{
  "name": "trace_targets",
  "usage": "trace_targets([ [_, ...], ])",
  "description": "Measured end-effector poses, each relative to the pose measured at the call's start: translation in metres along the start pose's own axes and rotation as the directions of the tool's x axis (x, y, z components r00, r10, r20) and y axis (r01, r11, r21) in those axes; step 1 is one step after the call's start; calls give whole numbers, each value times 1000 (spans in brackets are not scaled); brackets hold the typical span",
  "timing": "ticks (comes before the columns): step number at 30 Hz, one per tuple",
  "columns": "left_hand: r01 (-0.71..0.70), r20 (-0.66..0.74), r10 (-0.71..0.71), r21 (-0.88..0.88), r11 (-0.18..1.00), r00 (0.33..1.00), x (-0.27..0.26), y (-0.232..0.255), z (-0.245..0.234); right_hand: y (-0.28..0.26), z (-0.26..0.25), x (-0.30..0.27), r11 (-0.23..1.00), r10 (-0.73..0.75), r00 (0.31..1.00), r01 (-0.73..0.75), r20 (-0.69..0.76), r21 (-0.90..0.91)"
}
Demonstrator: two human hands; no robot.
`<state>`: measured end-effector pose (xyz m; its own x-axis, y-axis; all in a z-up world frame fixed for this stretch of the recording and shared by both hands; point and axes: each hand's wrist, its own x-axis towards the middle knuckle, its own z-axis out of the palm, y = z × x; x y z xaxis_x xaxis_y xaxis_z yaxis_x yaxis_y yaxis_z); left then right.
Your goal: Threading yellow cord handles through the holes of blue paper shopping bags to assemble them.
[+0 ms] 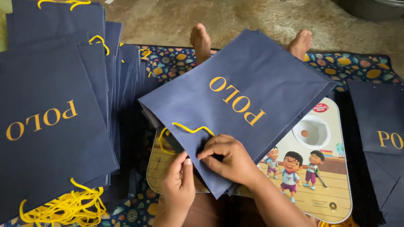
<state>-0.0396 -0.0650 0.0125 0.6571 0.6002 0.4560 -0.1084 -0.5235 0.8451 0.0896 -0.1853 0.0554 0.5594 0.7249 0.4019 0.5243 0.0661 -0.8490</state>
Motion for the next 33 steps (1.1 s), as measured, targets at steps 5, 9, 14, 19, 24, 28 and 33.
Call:
trace_targets([
  [5, -45, 9, 45, 0, 999, 999, 6, 16, -2, 1, 2, -1, 1000, -21, 1000, 21, 4, -1],
  [9, -75, 17, 75, 10, 997, 997, 9, 18, -2, 0, 2, -1, 999, 30, 999, -30, 19, 20],
  [14, -107, -14, 108, 48, 993, 994, 6, 11, 2, 0, 2, 1, 998, 50, 998, -52, 35, 37],
  [19, -147, -17, 148, 18, 989, 989, 4, 9, 6, 4, 4, -2, 972, 210, 978, -209, 0, 112],
  [24, -131, -1, 131, -37, 991, 991, 2, 10, 10, 8, 4, -2, 933, 284, 959, -280, 15, 227],
  [28, -162, -11, 162, -59, 985, 987, -1, 4, 14, 5, 5, -2, 961, 248, 968, -242, -31, 131],
  [33, -149, -5, 149, 51, 988, 989, -2, 11, 13, 3, 14, -6, 966, -47, 994, 18, -104, -259],
])
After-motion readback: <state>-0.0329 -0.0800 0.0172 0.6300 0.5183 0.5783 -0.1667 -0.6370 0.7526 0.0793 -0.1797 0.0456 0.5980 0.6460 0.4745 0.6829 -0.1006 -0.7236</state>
